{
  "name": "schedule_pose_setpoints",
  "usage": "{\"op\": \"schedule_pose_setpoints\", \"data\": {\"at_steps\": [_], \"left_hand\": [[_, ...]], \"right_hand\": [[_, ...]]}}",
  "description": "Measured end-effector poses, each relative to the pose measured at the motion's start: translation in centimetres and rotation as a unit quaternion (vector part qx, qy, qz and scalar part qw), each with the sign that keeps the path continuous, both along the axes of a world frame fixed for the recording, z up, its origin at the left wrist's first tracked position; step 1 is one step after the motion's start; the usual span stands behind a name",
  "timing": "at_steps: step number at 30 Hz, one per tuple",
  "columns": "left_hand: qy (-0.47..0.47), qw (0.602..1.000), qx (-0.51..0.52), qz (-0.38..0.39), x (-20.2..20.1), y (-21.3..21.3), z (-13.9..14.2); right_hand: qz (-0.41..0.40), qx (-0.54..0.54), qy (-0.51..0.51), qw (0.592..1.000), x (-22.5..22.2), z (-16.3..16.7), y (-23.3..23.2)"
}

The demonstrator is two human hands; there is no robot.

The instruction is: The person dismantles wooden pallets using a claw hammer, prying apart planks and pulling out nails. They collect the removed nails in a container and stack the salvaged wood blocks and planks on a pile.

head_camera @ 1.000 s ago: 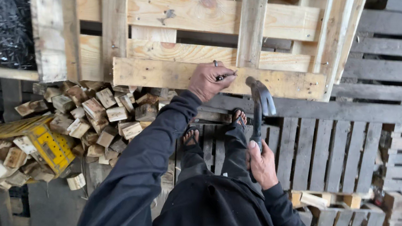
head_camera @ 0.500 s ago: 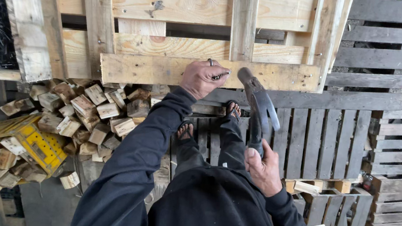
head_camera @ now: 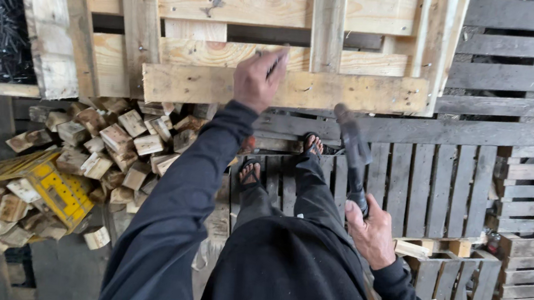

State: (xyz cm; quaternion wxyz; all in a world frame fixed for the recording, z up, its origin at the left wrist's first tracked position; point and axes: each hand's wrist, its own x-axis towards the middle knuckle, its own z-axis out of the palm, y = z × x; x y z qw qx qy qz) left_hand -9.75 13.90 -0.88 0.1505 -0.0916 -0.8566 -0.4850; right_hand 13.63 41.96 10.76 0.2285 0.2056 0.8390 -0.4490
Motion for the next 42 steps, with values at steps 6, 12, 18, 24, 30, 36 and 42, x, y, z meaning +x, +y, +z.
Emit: {"op": "schedule_pose_setpoints", "data": {"at_steps": [6,12,18,24,30,36,42], "left_hand": [[0.052,0.969,-0.236,-0.052,-2.2,1.1,-1.7],[0.070,0.960,-0.268,-0.053,-1.8,0.8,-1.4],[0.082,0.962,-0.256,-0.039,-1.5,0.8,-1.2],[0.043,0.960,-0.270,-0.050,-1.3,0.8,-0.8],[0.065,0.970,-0.235,-0.013,-1.0,0.8,-0.2],[0.050,0.970,-0.235,0.030,-0.9,0.7,-0.5],[0.054,0.952,-0.280,0.109,-1.3,1.0,-0.4]], "right_hand": [[0.254,0.093,0.066,0.960,0.3,-3.4,-5.1],[0.335,0.122,0.090,0.930,-5.0,-7.2,-9.3],[0.321,0.144,0.131,0.927,-6.7,-5.4,-7.9],[0.320,0.122,0.099,0.934,-4.5,-4.6,-6.8],[0.232,0.015,-0.125,0.965,0.2,-5.1,-3.8],[-0.076,-0.185,-0.070,0.977,2.5,-5.8,-3.2],[-0.109,-0.151,-0.060,0.981,-1.3,-3.9,-4.3]]}}
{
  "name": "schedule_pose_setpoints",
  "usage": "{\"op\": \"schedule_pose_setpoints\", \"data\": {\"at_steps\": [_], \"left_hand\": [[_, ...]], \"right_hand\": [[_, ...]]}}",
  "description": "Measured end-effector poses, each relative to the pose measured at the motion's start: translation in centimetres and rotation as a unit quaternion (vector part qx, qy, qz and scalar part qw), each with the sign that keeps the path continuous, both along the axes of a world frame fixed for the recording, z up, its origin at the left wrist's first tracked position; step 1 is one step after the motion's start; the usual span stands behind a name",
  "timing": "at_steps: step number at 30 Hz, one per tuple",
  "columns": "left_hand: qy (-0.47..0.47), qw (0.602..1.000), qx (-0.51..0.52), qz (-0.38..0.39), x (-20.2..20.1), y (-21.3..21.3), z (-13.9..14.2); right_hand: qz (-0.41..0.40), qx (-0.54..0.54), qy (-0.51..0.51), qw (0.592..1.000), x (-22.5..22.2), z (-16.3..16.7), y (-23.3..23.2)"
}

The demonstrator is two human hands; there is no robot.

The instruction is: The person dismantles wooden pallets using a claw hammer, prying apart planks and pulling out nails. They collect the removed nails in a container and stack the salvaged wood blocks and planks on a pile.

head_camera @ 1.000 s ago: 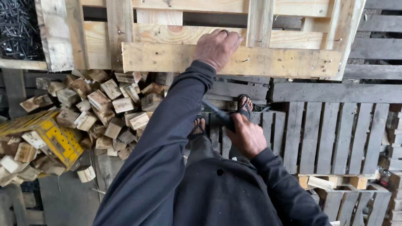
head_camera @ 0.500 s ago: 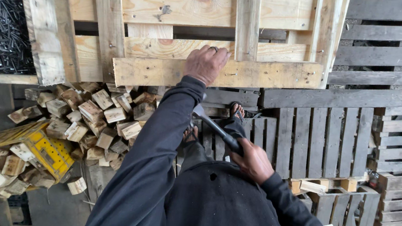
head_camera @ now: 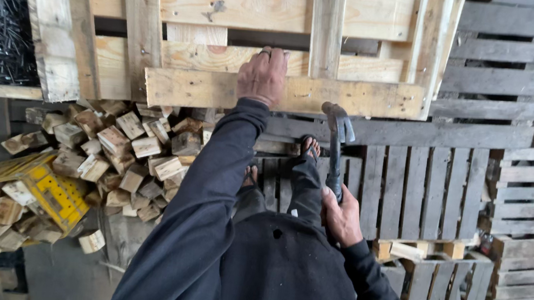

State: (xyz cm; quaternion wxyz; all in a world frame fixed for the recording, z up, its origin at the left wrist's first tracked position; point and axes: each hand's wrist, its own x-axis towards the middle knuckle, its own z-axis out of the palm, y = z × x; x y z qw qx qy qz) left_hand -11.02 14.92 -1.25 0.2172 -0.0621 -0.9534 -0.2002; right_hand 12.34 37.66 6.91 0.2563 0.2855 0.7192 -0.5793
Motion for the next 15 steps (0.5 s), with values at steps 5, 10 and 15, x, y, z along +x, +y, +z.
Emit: {"op": "schedule_pose_setpoints", "data": {"at_steps": [5,10,15], "left_hand": [[0.006,0.999,0.028,0.020,-0.3,0.0,0.1],[-0.031,0.999,0.022,0.020,-0.7,-0.3,-0.4],[-0.042,0.998,0.017,0.040,-0.9,0.3,-0.1]], "right_hand": [[-0.058,-0.229,0.301,0.924,-2.1,8.5,0.3],[-0.007,-0.200,0.588,0.784,-3.7,8.7,0.3],[0.052,0.054,0.150,0.986,-5.2,4.5,-1.2]]}}
